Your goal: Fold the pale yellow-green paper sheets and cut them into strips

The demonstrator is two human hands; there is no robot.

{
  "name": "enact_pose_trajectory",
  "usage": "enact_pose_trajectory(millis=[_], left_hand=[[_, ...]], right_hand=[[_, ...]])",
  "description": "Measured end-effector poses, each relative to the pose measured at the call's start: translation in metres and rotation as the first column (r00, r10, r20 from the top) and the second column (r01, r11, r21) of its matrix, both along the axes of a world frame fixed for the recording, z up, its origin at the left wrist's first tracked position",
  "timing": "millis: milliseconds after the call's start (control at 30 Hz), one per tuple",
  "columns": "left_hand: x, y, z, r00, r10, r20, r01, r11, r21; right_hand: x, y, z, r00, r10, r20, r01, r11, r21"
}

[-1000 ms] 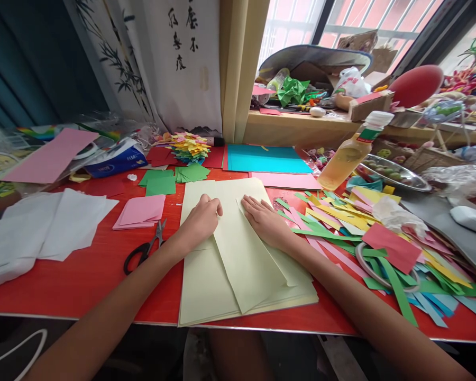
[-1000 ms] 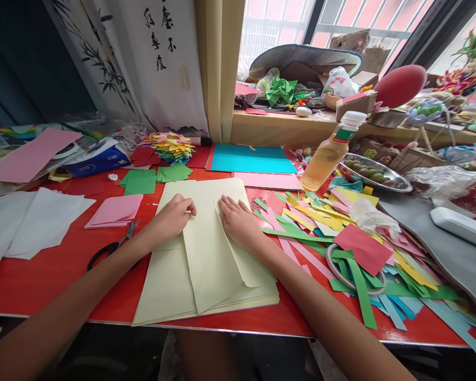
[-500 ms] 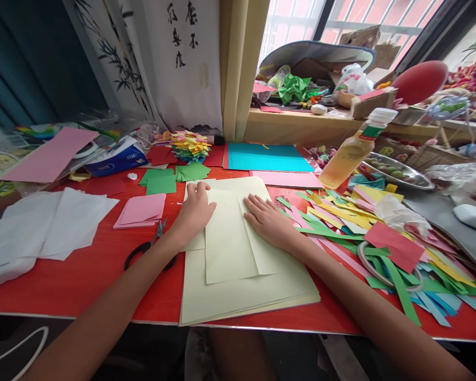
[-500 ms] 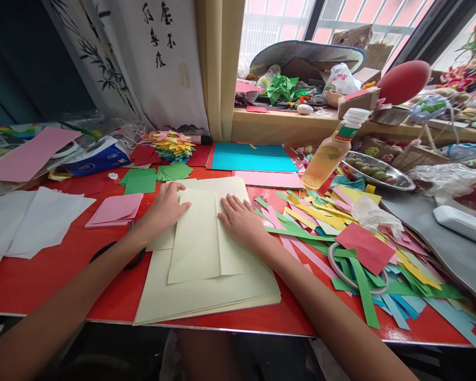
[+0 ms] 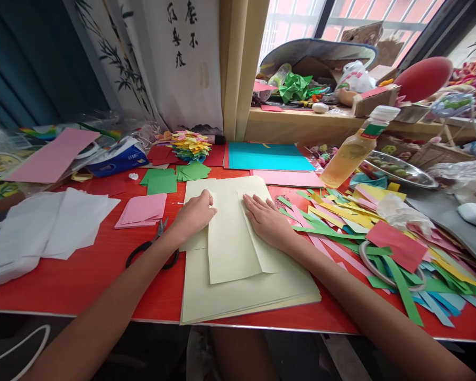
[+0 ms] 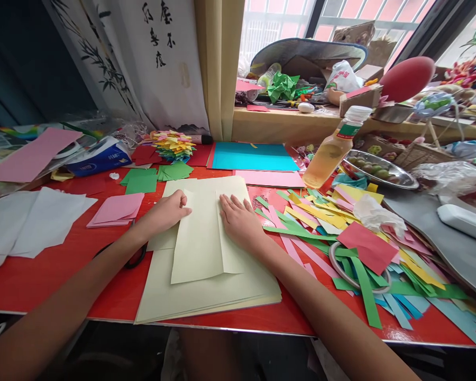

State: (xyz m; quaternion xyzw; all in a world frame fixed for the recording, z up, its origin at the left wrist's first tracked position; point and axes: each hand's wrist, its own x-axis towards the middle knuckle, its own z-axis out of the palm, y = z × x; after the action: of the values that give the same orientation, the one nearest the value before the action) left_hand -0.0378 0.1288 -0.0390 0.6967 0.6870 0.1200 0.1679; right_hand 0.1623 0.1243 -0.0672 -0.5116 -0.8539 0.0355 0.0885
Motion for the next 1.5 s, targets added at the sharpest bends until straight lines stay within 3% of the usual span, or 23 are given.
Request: enact_pose_trajectory(millis=[1500], left_hand=[[0.010,-0.014,0.013,0.986,-0.017,-0.167,0.014,1.000,-0.023]], right_hand=[[-0.002,-0.002,0.003,0.999,-0.048,-0.025,0.047,0.998,-0.051]])
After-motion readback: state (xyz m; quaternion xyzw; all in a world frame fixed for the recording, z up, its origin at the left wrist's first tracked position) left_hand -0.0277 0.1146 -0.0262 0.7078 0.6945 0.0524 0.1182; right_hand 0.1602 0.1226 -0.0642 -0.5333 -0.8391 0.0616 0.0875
